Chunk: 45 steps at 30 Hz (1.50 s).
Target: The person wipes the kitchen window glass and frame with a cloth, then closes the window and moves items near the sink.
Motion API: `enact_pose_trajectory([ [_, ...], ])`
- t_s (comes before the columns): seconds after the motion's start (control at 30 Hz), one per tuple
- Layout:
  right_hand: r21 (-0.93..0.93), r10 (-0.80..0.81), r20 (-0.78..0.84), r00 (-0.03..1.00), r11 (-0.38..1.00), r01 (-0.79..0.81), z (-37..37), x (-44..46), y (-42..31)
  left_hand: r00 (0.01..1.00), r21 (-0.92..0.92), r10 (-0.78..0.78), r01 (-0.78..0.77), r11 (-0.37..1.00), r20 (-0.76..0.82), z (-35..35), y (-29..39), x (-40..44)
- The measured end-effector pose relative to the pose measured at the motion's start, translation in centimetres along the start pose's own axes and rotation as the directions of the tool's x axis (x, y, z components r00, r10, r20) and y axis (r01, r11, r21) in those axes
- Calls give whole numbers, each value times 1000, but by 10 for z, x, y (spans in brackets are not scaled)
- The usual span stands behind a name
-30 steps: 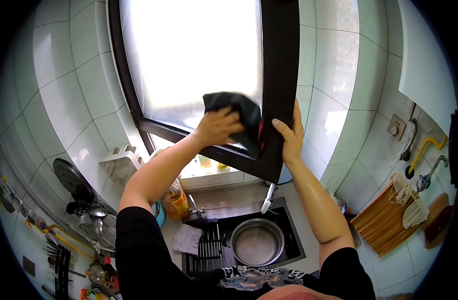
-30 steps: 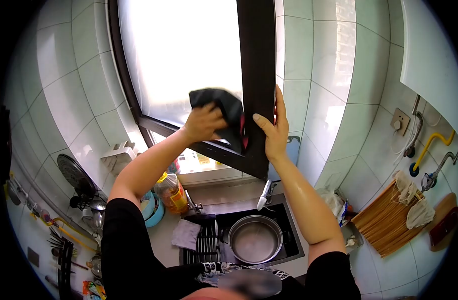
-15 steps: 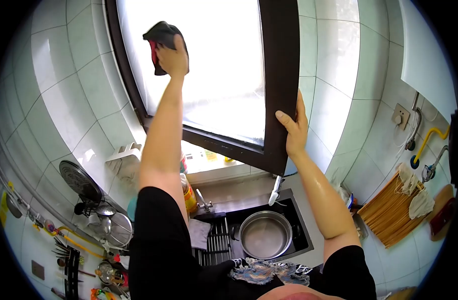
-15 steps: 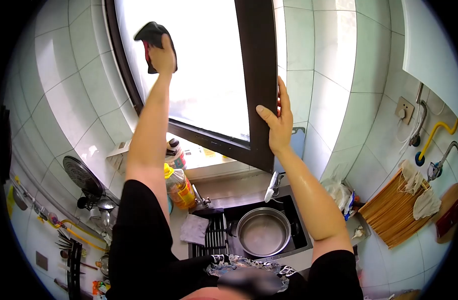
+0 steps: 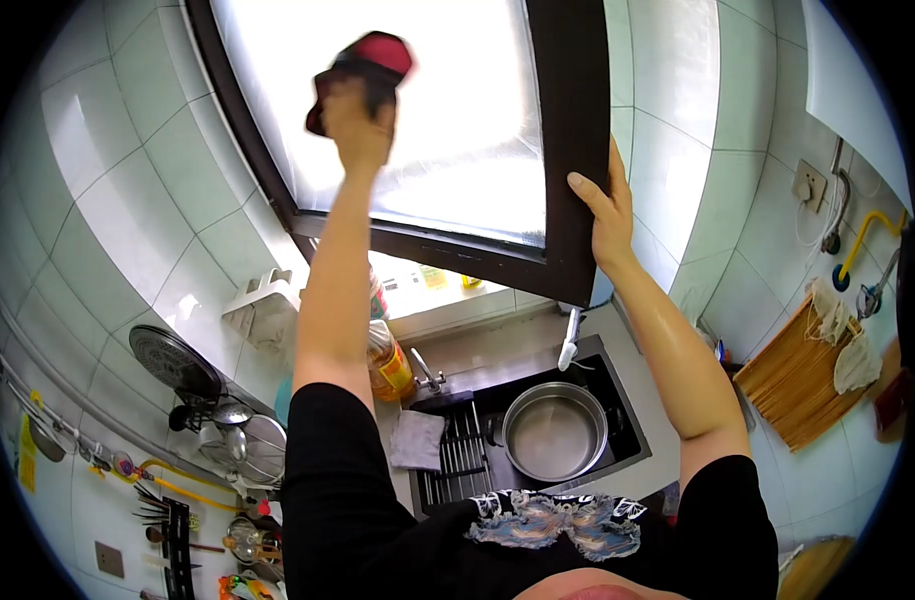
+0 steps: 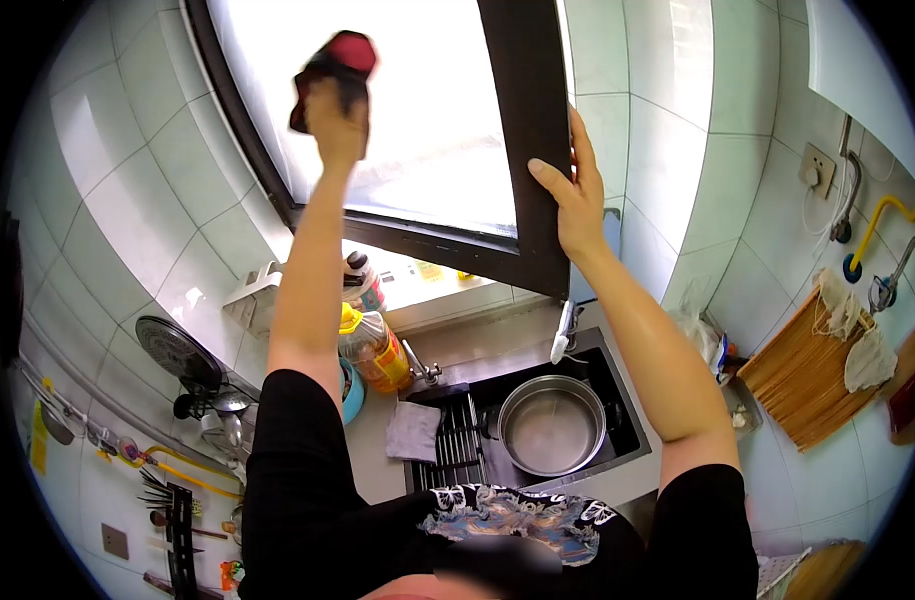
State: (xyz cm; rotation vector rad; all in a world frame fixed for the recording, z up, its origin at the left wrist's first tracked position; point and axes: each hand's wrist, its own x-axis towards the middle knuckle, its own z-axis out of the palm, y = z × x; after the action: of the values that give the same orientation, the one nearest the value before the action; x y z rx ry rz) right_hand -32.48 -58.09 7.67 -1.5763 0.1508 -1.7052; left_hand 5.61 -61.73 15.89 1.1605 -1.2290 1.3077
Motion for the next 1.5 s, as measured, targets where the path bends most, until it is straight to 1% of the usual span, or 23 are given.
enact_pose_trajectory([
  [0.03, -9, 2, 0, 1000, 1000, -2, 0, -1, 1, 959, -149, -282, 274, 950, -30, -8, -7, 7],
  [0.1, -22, 6, -4, 1000, 1000, -6, -2, 0, 3, 752, -152, -618, 654, 741, 227, 4, -57, -15],
  [0.17, -18, -43, -16, 999, 999, 43, -1, -1, 7, 598, -173, -799, 795, 582, 63, 3, -21, -37],
  [0.23, -4, -3, -29, 1000, 1000, 3, 1, -3, 3, 547, -86, -836, 836, 542, 41, -7, 38, -43],
  [0.33, -22, 11, -34, 999, 1000, -12, -3, -1, 4, 766, -240, -642, 630, 739, 34, -16, 124, -41],
  [0.37, -39, -5, -37, 999, 999, 4, -2, -2, 6, 885, -255, -466, 450, 856, -3, -7, 142, -52],
  [0.47, 67, -20, 9, 1000, 998, 20, -4, -1, 6, 990, -446, -83, 126, 886, 113, -55, 222, -77],
  [0.53, 26, -100, 19, 995, 995, 100, -6, 0, 12, 960, -620, -167, 274, 736, 226, -80, 257, -111],
  [0.6, 15, -112, 31, 993, 994, 111, -6, -1, 13, 912, -590, -240, 399, 702, 332, -95, 271, -160],
  [0.67, 38, -3, 19, 1000, 999, 2, -3, -3, 7, 926, -410, -38, 203, 889, 376, -122, 275, -182],
  [0.73, 37, -13, 30, 999, 999, 12, -4, -2, 10, 879, -371, 54, 143, 918, 473, -131, 264, -195],
  [0.8, 17, -11, 27, 1000, 1000, 11, -3, -6, 7, 864, -369, 254, -87, 925, 434, -106, 225, -241],
  [0.83, 8, -4, 18, 1000, 1000, 4, -1, -8, 3, 891, -353, 229, -85, 932, 391, -89, 202, -265],
  [0.87, -6, 17, 24, 1000, 1000, -17, 0, -9, -1, 839, -257, 129, 13, 966, 529, -80, 182, -280],
  [0.93, -49, -24, 13, 1000, 998, 24, -2, -8, 7, 946, -188, -50, 115, 975, 321, -75, 146, -301],
  [0.97, -56, -51, 17, 999, 997, 52, -1, -8, 6, 893, -28, -188, 219, 975, 409, -96, 150, -275],
  [1.07, -30, 27, 21, 999, 999, -26, 0, -10, 3, 905, -216, -374, 414, 884, 201, -79, 157, -310],
  [1.17, -69, 16, -1, 1000, 997, -16, -2, -14, 3, 763, -463, -519, 647, 606, 386, -76, 226, -319],
  [1.2, -19, 54, 12, 998, 998, -53, -1, -15, -2, 778, -609, -437, 626, 486, 451, -89, 255, -310],
  [1.27, 36, 64, 39, 997, 997, -65, 0, -14, -7, 940, -500, -54, 227, 835, 337, -110, 288, -269],
  [1.3, 37, 56, 37, 998, 998, -57, -1, -15, -3, 789, -388, 177, 83, 918, 589, -121, 293, -256],
  [1.37, 43, 11, 61, 998, 999, -14, 1, -13, -5, 844, -474, 84, 212, 855, 530, -126, 302, -234],
  [1.5, 124, 63, 85, 994, 990, -73, 12, -24, -25, 905, -478, 169, 42, 877, 390, -130, 266, -196],
])
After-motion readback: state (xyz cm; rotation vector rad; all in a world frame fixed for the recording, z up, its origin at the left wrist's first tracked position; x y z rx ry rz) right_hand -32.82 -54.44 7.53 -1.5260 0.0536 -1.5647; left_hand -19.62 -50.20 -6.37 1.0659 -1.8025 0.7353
